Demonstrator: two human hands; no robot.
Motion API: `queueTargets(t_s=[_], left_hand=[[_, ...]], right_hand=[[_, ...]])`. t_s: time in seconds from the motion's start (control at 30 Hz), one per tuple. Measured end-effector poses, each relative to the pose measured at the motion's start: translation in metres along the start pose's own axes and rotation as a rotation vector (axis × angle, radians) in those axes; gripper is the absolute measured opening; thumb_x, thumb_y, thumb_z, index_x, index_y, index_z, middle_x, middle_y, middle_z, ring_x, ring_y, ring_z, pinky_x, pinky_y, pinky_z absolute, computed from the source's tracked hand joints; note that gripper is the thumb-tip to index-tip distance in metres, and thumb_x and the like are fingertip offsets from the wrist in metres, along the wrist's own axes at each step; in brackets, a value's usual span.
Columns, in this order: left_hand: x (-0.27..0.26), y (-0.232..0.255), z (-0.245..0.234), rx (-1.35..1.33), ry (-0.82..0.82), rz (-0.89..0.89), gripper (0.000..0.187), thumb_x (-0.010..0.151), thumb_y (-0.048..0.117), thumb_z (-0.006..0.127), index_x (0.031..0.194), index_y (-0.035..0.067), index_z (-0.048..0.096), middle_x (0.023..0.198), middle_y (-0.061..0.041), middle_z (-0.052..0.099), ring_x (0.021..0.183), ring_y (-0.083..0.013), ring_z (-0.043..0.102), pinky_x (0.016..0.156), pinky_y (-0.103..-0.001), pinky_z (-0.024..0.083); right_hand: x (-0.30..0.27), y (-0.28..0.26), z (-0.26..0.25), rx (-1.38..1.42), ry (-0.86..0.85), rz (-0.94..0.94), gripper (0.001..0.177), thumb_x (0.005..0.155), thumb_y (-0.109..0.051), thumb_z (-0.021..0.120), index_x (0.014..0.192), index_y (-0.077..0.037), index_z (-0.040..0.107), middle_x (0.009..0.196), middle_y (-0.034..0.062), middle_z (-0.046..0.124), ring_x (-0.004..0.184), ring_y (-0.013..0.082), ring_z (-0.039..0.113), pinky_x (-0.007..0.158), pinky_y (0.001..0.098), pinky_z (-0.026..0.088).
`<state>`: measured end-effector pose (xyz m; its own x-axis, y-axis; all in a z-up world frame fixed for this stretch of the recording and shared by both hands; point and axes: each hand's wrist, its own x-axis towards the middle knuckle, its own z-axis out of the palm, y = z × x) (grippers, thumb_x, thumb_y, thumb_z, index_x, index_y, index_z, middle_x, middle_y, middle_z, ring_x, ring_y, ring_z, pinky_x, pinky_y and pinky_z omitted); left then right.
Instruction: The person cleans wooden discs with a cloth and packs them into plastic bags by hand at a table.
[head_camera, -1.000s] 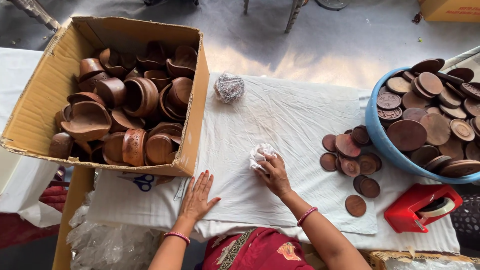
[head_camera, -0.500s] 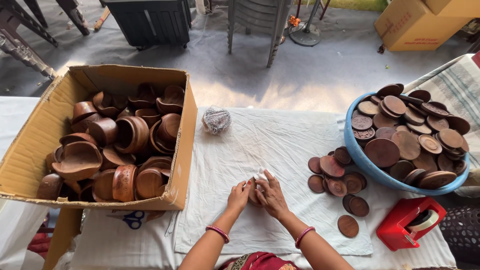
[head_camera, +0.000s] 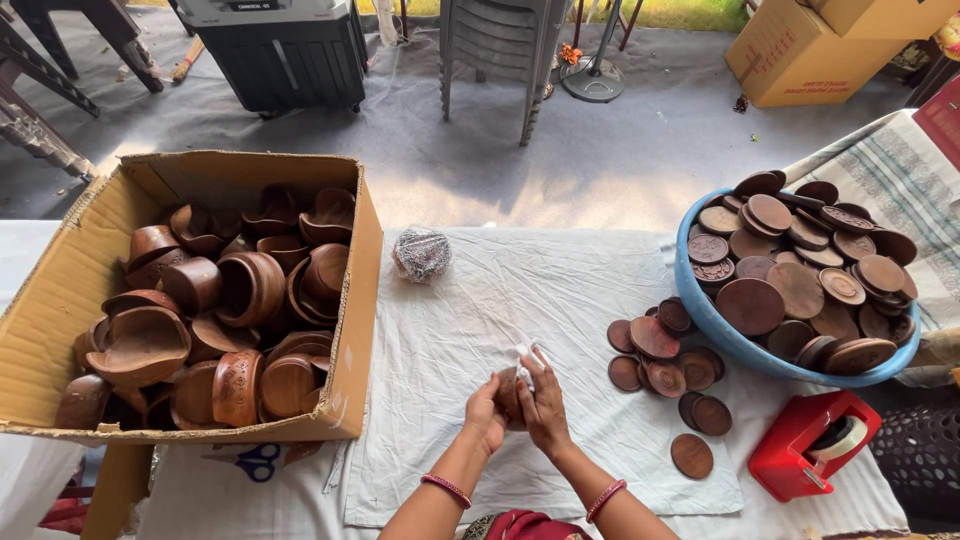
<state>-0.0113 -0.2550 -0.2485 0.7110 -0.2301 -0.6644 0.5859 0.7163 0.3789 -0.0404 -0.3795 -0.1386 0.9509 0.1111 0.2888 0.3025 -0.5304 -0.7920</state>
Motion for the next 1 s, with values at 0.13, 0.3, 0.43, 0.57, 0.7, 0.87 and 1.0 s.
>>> queueTargets(t_s=[0.13,0.3,0.43,0.57,0.7,0.87,1.0], left_hand=[[-0.029,0.048,0.013,-0.246,-0.050,0.247,0.050,0.105,0.044,0.047,0.134,0.005,0.059,0.134,-0.010,0.067,0.121,-0.0237,0.065,0.104,-0.042,0.054],[-0.084,0.054,0.045,-0.101,-0.053,0.153,0.068,0.101,0.060,0.035,0.137,0.008,0.058,0.128,-0.010,0.068,0.116,-0.0242,0.066,0.101,-0.039,0.053],[-0.055,0.029,0.019,0.430,-0.160,0.429,0.073,0.097,0.069,0.036,0.128,0.010,0.067,0.112,-0.004,0.070,0.099,-0.0119,0.064,0.083,-0.027,0.052],[-0.072,0.040,0.031,0.681,-0.181,0.586,0.058,0.112,0.054,0.054,0.101,-0.003,0.058,0.084,-0.011,0.051,0.071,-0.0189,0.042,0.062,-0.033,0.039],[-0.105,0.050,0.063,0.319,-0.232,0.484,0.034,0.099,0.043,0.059,0.113,0.012,0.064,0.100,0.000,0.067,0.087,-0.0083,0.061,0.074,-0.025,0.050],[-0.071,0.029,0.053,0.210,-0.291,0.541,0.031,0.102,0.038,0.061,0.116,0.011,0.061,0.105,-0.003,0.068,0.092,-0.0123,0.063,0.080,-0.030,0.053],[-0.083,0.035,0.055,1.227,-0.017,1.231,0.029,0.102,0.033,0.065,0.112,0.006,0.061,0.104,-0.015,0.071,0.099,-0.0325,0.062,0.082,-0.042,0.050]], right_hand=[[-0.015,-0.012,0.004,0.066,-0.091,-0.180,0.049,0.100,-0.023,0.057,0.148,-0.013,0.049,0.163,0.0164,0.033,0.148,0.0426,0.036,0.119,0.0509,0.033],[-0.005,-0.034,0.016,-0.313,-0.062,-0.440,0.030,0.092,-0.021,0.063,0.121,-0.014,0.067,0.157,0.0142,0.041,0.143,0.0477,0.034,0.115,0.0543,0.029],[0.039,-0.043,0.016,-0.043,0.049,-0.030,0.021,0.096,-0.024,0.058,0.108,-0.009,0.067,0.147,0.0133,0.055,0.129,0.0374,0.052,0.106,0.0455,0.044],[0.065,-0.011,0.008,0.416,-0.050,0.526,0.032,0.101,-0.035,0.055,0.114,-0.010,0.069,0.120,0.0162,0.068,0.110,0.0307,0.063,0.096,0.0436,0.050],[0.043,-0.001,0.015,1.000,-0.013,0.907,0.045,0.101,-0.050,0.044,0.130,-0.019,0.059,0.122,0.0084,0.068,0.108,0.0227,0.064,0.090,0.0408,0.050],[-0.003,-0.010,0.047,1.394,0.132,0.882,0.065,0.098,-0.060,0.040,0.139,-0.013,0.056,0.127,0.0055,0.068,0.115,0.0197,0.063,0.100,0.0360,0.049],[0.003,-0.016,0.036,1.304,0.237,0.858,0.073,0.098,-0.066,0.037,0.142,-0.010,0.052,0.130,0.0070,0.066,0.119,0.0187,0.061,0.103,0.0352,0.047]])
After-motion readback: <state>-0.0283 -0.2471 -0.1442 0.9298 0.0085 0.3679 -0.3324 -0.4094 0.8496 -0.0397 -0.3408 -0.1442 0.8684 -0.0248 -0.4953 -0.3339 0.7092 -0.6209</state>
